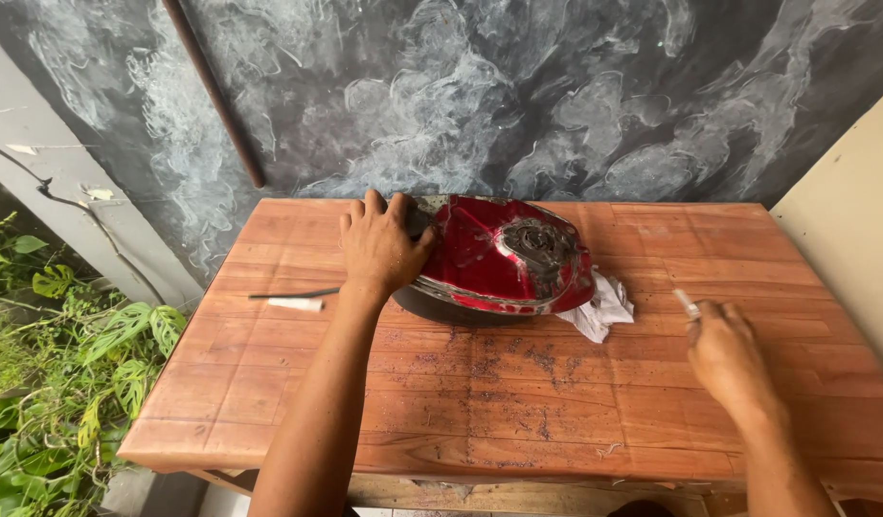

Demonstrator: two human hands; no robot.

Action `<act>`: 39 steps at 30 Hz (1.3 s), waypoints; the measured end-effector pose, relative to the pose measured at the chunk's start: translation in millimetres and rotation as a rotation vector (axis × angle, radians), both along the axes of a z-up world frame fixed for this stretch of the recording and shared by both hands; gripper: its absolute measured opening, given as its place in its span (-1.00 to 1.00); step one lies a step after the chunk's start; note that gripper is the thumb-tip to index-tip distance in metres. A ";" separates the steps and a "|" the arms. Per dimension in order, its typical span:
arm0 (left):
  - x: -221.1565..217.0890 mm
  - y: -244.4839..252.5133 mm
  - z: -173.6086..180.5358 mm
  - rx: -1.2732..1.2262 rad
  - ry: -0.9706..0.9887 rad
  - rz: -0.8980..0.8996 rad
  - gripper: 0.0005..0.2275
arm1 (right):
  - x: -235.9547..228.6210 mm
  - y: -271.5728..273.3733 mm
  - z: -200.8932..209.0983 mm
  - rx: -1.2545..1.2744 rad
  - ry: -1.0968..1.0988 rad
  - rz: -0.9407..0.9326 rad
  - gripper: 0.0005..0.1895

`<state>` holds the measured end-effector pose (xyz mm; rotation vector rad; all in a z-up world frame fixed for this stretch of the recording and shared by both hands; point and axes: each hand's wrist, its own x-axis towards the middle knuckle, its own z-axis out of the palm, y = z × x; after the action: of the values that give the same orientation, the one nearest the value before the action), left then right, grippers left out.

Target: Detailing and cleaning a red fuel tank using a cloth and a small scraper tool

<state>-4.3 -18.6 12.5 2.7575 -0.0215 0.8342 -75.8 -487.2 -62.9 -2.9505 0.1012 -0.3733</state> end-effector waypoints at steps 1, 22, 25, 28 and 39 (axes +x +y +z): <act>-2.1 1.0 1.6 0.001 0.000 0.004 -0.59 | -8.8 13.9 18.1 0.001 0.000 0.004 -0.78; -34.3 -26.7 16.5 0.069 0.023 -0.272 -0.59 | -30.4 157.3 71.3 0.404 -0.229 0.568 -0.80; -51.8 -35.7 34.7 0.138 0.146 -0.310 -0.43 | -27.7 153.7 73.4 0.399 -0.264 0.580 -0.82; -48.2 -27.0 43.4 0.184 0.229 -0.291 -0.37 | -27.6 152.2 79.4 0.349 -0.240 0.568 -0.87; -39.0 -17.6 -0.3 0.010 -0.012 -0.095 -0.74 | -22.7 159.3 71.3 0.574 -0.318 0.540 -0.87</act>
<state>-43.3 -36.1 12.2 2.7365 -0.1577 0.8273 -98.5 -328.0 8.4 -2.2041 -0.5238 -0.5975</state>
